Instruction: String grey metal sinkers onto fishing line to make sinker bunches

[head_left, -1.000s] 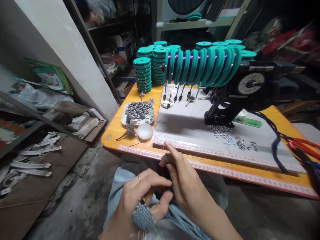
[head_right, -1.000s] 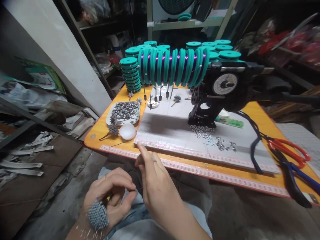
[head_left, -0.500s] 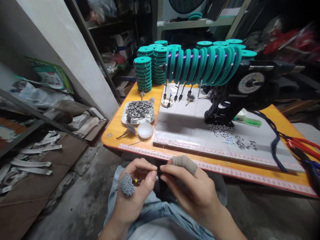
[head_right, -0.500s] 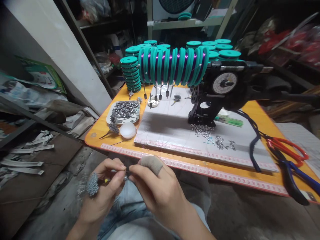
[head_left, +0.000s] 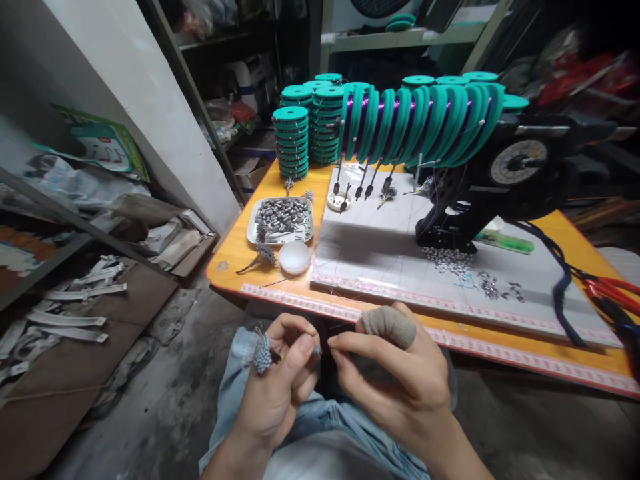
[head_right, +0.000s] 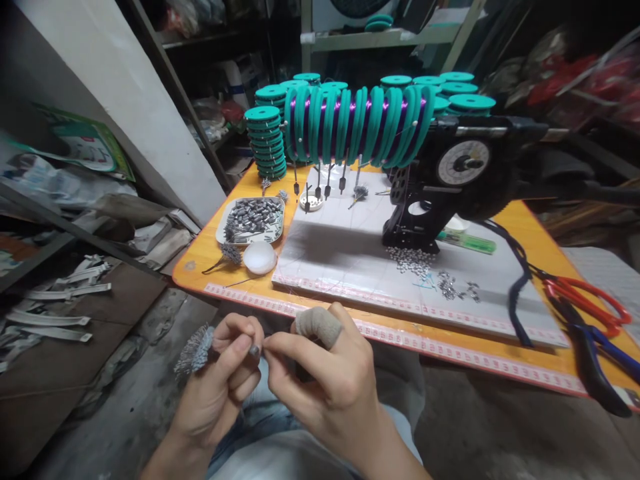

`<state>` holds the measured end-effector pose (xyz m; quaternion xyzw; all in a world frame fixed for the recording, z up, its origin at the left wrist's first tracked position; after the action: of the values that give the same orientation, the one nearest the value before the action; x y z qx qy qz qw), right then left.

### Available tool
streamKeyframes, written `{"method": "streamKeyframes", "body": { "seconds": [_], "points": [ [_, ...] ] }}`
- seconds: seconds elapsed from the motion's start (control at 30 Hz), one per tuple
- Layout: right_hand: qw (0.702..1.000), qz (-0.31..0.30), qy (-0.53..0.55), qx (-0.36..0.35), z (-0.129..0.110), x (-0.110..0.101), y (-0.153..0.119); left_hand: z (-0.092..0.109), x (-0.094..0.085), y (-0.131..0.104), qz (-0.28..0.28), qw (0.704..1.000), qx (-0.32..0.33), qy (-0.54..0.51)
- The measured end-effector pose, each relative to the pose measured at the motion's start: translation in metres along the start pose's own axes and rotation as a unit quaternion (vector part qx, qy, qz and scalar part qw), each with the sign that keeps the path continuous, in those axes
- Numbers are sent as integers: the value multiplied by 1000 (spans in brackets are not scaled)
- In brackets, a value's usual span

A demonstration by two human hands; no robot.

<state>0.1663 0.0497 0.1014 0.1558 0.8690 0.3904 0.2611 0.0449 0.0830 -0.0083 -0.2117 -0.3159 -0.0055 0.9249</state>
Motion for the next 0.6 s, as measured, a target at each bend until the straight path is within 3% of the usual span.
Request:
{"method": "streamKeyframes", "body": {
  "seconds": [0.6],
  "points": [
    [995,-19,61,70,6,7,-1,-7,0,0,-9,999,-33,-3]
  ]
}}
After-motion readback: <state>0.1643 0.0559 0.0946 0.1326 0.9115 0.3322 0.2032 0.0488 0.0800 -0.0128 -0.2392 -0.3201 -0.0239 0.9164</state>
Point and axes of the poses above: each hand's wrist, its own y-axis towards the middle knuckle, its own x-axis out of the palm, z = x × y, the point moved 10 cm from there along y, towards the middle knuckle, and after that the axes turned 10 degrees about z, right-handed, at the moved point
